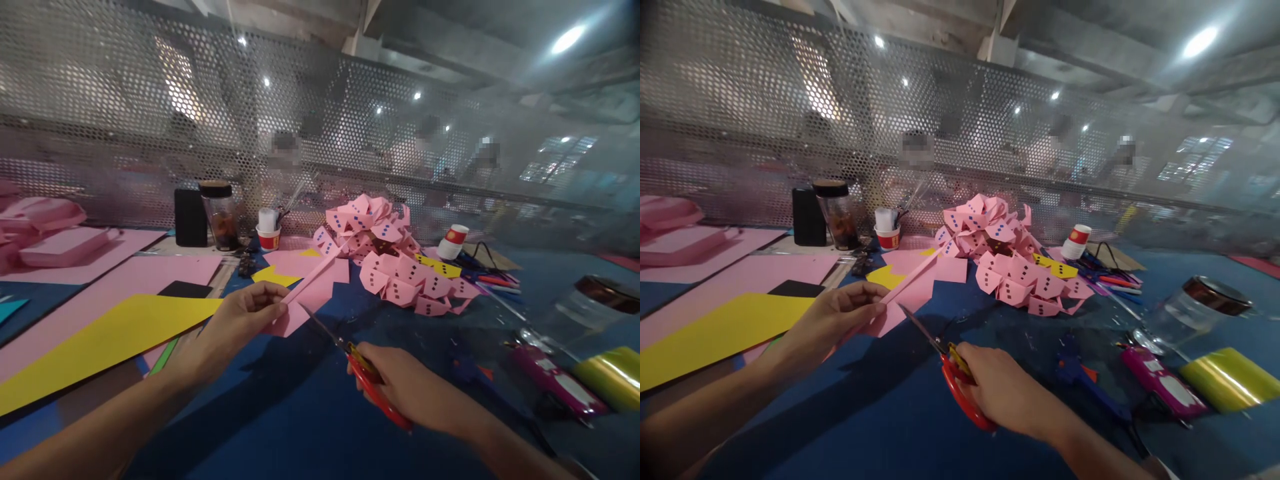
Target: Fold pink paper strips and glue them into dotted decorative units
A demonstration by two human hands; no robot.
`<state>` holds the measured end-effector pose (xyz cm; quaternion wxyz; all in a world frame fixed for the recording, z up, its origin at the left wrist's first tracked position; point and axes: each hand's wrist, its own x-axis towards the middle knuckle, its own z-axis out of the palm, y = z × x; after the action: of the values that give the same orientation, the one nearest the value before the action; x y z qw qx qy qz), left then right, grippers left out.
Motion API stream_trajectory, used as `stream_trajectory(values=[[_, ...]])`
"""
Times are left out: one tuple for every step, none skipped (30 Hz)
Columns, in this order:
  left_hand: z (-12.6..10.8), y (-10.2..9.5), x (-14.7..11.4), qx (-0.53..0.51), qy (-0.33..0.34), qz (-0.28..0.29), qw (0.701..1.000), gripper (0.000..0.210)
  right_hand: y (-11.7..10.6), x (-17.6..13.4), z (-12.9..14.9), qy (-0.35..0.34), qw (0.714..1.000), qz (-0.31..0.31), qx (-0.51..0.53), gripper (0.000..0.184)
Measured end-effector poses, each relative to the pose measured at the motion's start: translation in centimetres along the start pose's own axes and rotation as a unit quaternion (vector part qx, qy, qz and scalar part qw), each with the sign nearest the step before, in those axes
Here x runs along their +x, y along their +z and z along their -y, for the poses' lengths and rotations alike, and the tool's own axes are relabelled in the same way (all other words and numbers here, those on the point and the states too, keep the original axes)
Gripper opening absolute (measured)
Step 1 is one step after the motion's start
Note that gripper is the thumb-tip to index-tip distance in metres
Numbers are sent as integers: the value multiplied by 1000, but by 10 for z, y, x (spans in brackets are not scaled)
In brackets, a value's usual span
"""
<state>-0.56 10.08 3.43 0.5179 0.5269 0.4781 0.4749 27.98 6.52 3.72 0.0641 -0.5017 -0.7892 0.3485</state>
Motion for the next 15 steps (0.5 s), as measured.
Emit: stream_trajectory(values=[[0,0,0,2,3,1,1000,29,-1,-1,1,1,1000,3,4,10],[0,0,0,3,4,2,1000,28,-3,-2,1,1,1000,5,8,10],[0,-1,1,4,6,2,1000,28,-5,-4,1,1,1000,8,11,10],[-1,-1,1,4,6,-2,1000,28,-7,-5,1,1,1000,9,10,10],[-1,-2,1,4,6,-7,1000,28,-9,-7,0,0,1000,11,7,9],[-2,-3,2,1,6,-14,1000,27,-12,-8,-1,-1,1000,12,-1,10],[-3,-4,3,-3,7,-22,1000,27,-14,-9,-3,-1,1000,12,-14,10],[-5,-6,3,-8,6,-27,1000,27,-17,-10,-5,1,1000,10,-30,12],[-6,-7,3,-14,5,-32,999,27,-19,-9,-7,5,999,1,-52,14],[-7,-8,4,-21,3,-34,999,28,-21,-8,-9,13,997,-14,-78,16],[-8,-8,4,-27,1,-34,999,29,-23,-6,-11,26,993,-38,-109,18],[-8,-8,4,-31,-2,-31,999,30,-24,-4,-14,43,986,-67,-148,19],[-9,-8,3,-34,-5,-27,999,30,-24,-1,-16,64,975,-91,-190,21],[-9,-7,3,-35,-10,-21,999,31,-24,3,-19,86,964,-107,-227,23],[-9,-5,2,-35,-17,-17,999,31,-24,6,-22,107,954,-111,-258,24]])
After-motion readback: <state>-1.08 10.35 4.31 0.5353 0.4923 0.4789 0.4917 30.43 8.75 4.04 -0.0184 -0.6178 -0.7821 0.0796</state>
